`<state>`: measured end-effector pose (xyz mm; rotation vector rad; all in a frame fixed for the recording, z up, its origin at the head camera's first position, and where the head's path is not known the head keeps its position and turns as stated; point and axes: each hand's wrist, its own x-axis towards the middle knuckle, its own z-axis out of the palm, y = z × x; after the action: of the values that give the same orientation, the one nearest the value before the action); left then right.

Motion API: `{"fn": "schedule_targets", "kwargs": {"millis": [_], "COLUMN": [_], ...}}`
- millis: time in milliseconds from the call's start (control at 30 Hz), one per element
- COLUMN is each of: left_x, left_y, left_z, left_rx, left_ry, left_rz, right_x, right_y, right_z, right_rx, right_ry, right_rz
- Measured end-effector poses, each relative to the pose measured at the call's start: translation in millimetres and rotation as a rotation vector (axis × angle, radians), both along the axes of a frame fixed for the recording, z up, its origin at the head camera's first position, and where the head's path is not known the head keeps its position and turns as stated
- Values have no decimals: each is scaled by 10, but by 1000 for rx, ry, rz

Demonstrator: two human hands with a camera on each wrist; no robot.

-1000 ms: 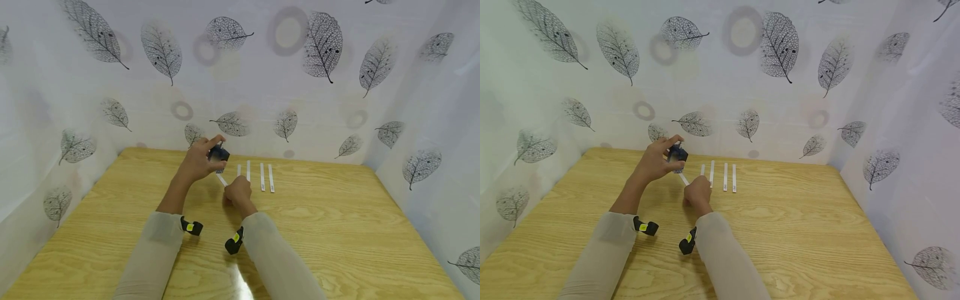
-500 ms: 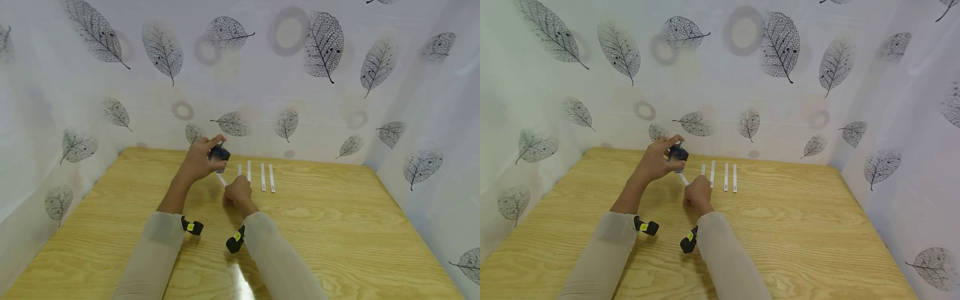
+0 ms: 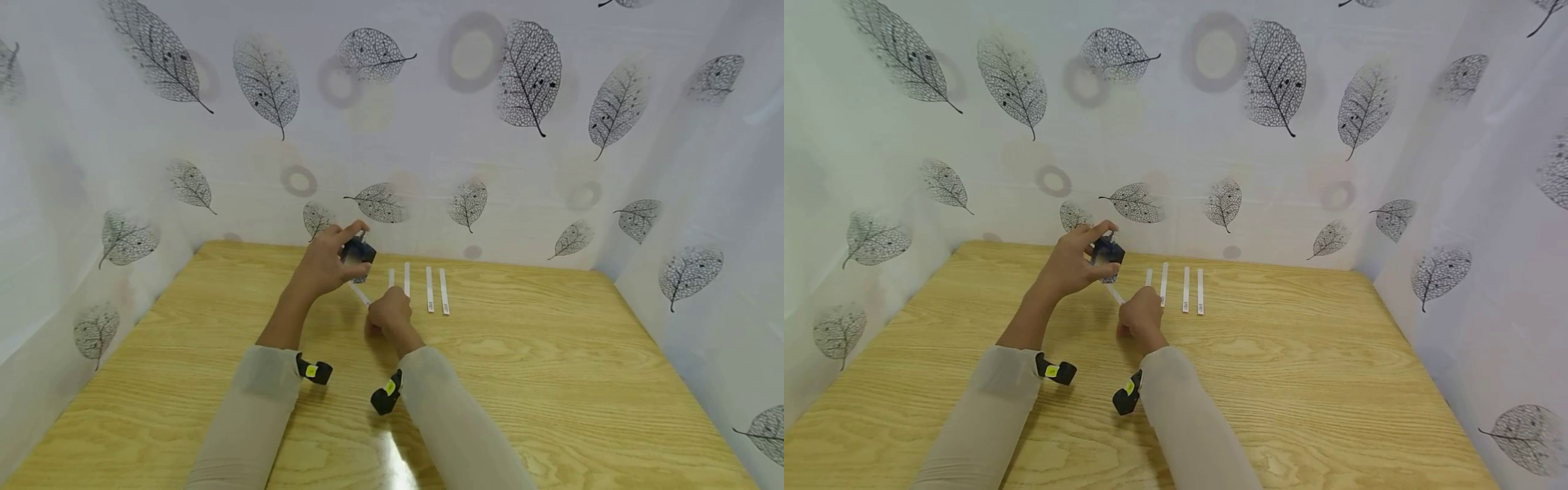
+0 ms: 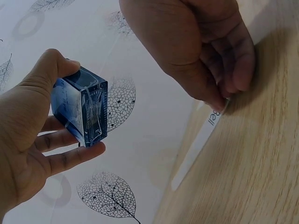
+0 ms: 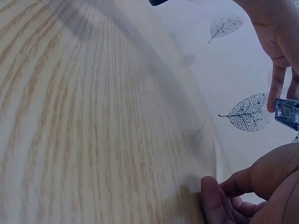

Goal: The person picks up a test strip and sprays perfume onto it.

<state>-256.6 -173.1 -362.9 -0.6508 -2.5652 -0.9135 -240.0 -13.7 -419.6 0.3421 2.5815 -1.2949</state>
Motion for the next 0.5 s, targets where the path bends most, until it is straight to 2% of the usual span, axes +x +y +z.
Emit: {"fn": "schedule_targets", "kwargs": {"millis": [300, 500], "left_x": [-5, -11], "left_y": [-7, -10], "left_z": [-4, -7], "left_rx": [0, 0], "left_ry": [-1, 6], "left_rz": [1, 0], "right_x": [31, 46], "right_y": [-20, 33], "right_z": [6, 19], "right_rx": [137, 184], "right_ry": [69, 148], "right_rz": [45, 90]}}
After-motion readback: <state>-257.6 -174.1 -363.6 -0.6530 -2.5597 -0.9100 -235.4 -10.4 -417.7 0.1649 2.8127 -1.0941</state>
